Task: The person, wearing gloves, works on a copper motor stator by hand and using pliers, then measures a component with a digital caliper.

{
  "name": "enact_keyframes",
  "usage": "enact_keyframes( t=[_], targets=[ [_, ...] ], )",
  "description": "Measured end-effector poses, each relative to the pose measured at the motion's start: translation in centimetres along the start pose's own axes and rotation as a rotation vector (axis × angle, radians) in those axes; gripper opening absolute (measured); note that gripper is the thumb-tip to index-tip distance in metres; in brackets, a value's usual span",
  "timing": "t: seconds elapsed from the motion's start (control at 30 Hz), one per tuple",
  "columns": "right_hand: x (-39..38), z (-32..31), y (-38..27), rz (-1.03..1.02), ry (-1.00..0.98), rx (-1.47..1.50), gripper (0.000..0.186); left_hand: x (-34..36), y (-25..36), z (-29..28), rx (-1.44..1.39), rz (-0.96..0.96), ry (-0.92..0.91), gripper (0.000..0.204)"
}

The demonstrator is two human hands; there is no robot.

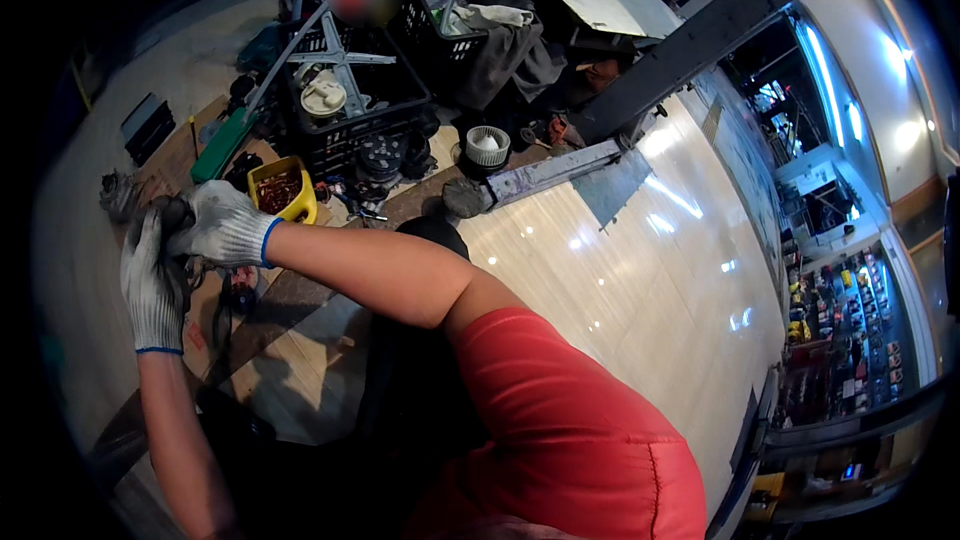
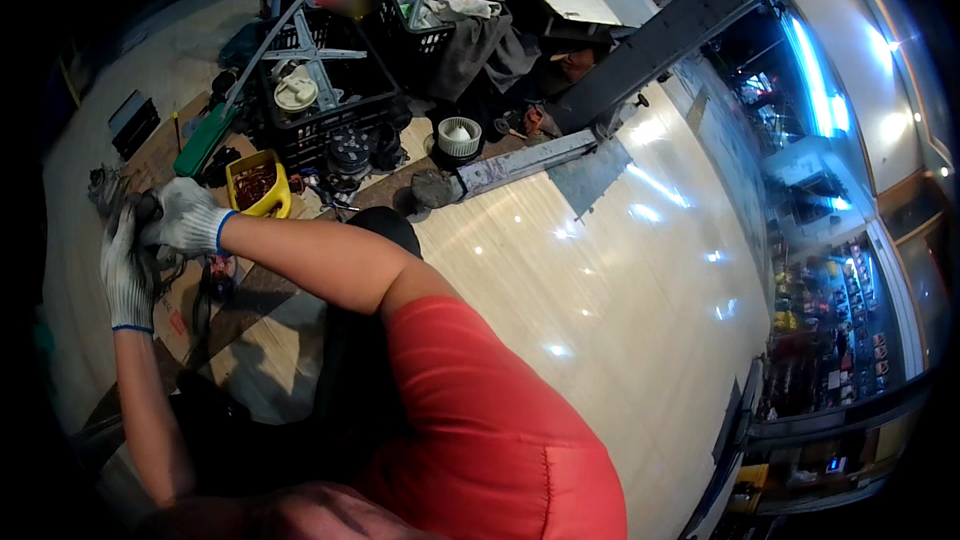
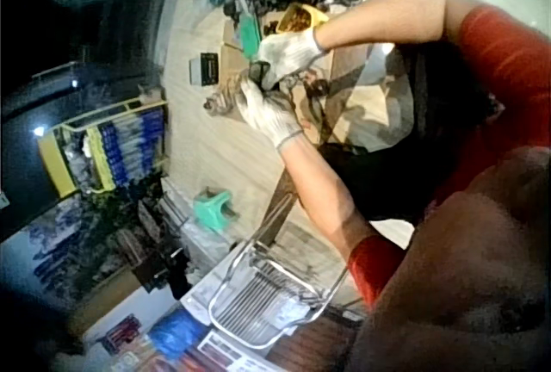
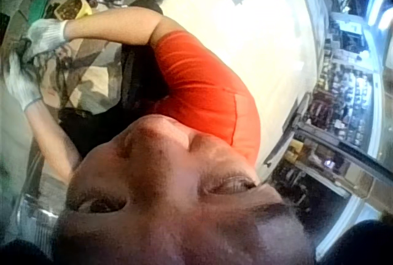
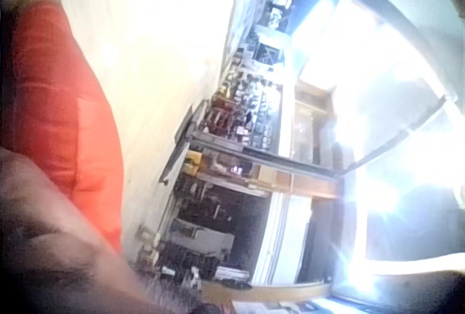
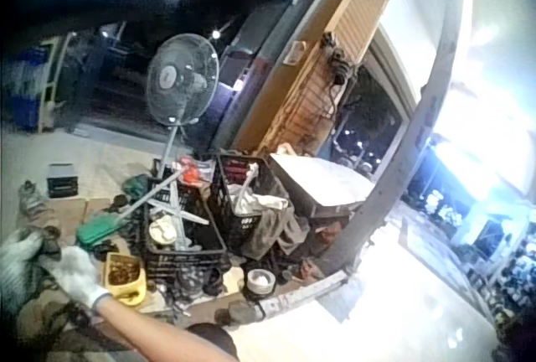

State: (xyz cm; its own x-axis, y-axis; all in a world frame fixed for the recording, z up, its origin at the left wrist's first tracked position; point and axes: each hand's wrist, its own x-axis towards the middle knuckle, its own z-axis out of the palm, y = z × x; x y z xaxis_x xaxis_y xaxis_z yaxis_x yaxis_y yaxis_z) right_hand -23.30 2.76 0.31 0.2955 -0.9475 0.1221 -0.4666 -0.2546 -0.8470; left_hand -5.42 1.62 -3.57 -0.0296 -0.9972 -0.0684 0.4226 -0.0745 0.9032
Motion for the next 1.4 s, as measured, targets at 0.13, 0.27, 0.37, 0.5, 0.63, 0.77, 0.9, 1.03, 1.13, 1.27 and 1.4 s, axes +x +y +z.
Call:
enact_keyframes(
  t=[0.13,0.27,0.37,0.5,0.63,0.77,0.9,1.03,1.13,1.27,1.4],
  targets=[
    [0.4,0.3,1.0,-0.142,-0.028,0.101,0.036,1.0,-1.0,-1.0,-0.115,-0.019,-0.031,0.035],
    [1.0,0.7,1.9,-0.197,0.000,-0.104,0.038,0.6,-0.4,-0.5,-0.088,-0.043,-0.041,0.035],
    [1.0,0.7,1.7,-0.173,-0.004,-0.190,0.037,0.3,0.0,-0.2,-0.075,-0.048,-0.029,0.035],
    [1.0,0.9,1.6,-0.156,-0.004,-0.198,0.034,0.6,-0.2,-0.8,-0.077,-0.032,-0.068,0.034],
    [0.8,1.1,1.4,-0.140,-0.009,0.032,0.033,0.6,-0.3,-0.8,-0.101,-0.044,-0.053,0.032],
    [0.8,1.1,1.4,-0.151,0.008,0.094,0.032,1.1,-0.7,-0.9,-0.112,-0.014,-0.045,0.031],
    [0.5,1.0,1.5,-0.171,0.035,-0.006,0.030,0.6,-0.5,-0.2,-0.079,0.009,-0.005,0.030],
    [1.1,1.6,2.1,-0.244,0.058,0.020,0.032,2.8,-1.5,-3.3,-0.187,-0.015,-0.079,0.036],
    [1.9,2.1,2.4,-0.106,0.065,-0.197,0.032,2.7,0.5,-3.3,-0.261,-0.031,0.015,0.038],
    [3.7,5.5,8.7,-0.137,-0.071,0.771,0.012,0.5,3.6,-1.1,-0.256,0.061,-0.010,0.033],
    [0.2,1.3,0.8,-0.317,0.048,-0.152,0.025,0.0,5.0,-0.8,-0.316,0.097,0.088,0.019]
  ],
)
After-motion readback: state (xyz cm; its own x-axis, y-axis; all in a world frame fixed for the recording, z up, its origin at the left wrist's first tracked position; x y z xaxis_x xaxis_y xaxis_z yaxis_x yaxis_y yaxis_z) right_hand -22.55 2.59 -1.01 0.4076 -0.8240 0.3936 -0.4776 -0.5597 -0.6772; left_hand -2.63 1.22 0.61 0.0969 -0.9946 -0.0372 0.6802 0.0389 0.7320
